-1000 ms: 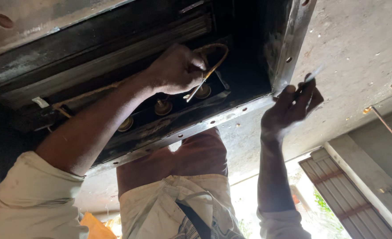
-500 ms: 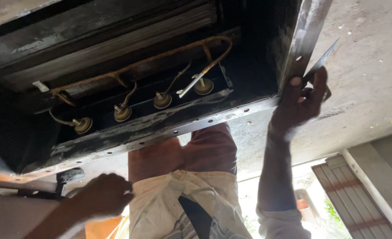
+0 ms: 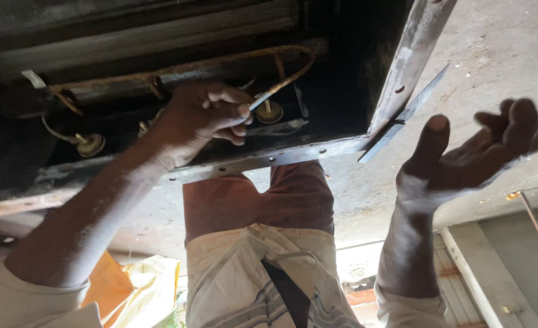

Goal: The person works under a vehicle chassis on a valve manifold, using red-handled pliers to grip, cut, and bend copper tubing and reposition wires around brass fittings. They then sit on the floor, fitting components onto brass fittings by hand and placing them into an orange bucket.

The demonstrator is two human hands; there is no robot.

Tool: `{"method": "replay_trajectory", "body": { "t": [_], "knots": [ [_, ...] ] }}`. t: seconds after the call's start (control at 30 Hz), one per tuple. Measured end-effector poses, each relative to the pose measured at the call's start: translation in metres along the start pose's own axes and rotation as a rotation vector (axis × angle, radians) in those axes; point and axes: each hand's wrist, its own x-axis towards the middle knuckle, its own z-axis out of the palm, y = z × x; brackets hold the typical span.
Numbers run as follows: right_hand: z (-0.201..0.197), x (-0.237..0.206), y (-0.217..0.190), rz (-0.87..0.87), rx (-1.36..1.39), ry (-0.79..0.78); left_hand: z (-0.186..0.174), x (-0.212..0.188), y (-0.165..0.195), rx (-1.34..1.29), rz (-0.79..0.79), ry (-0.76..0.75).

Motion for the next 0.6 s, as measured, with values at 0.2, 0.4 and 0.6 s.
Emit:
{"method": "replay_trajectory", "body": {
  "t": [0.2, 0.4, 0.6],
  "knots": [
    [0.013, 0.036, 0.000, -0.034, 0.176, -0.054, -0.011, 0.001, -0.014, -0.162, -0.150, 0.063],
    [0.024, 0.048, 0.001, -0.031, 0.331, -0.116, -0.028, 0.006, -0.048, -0.428, -0.093, -0.051],
    [0.020, 0.061, 0.019, -0.096, 0.395, -0.199, -0.002, -0.020, -0.072, -0.452, 0.359, -0.033]
  ]
}}
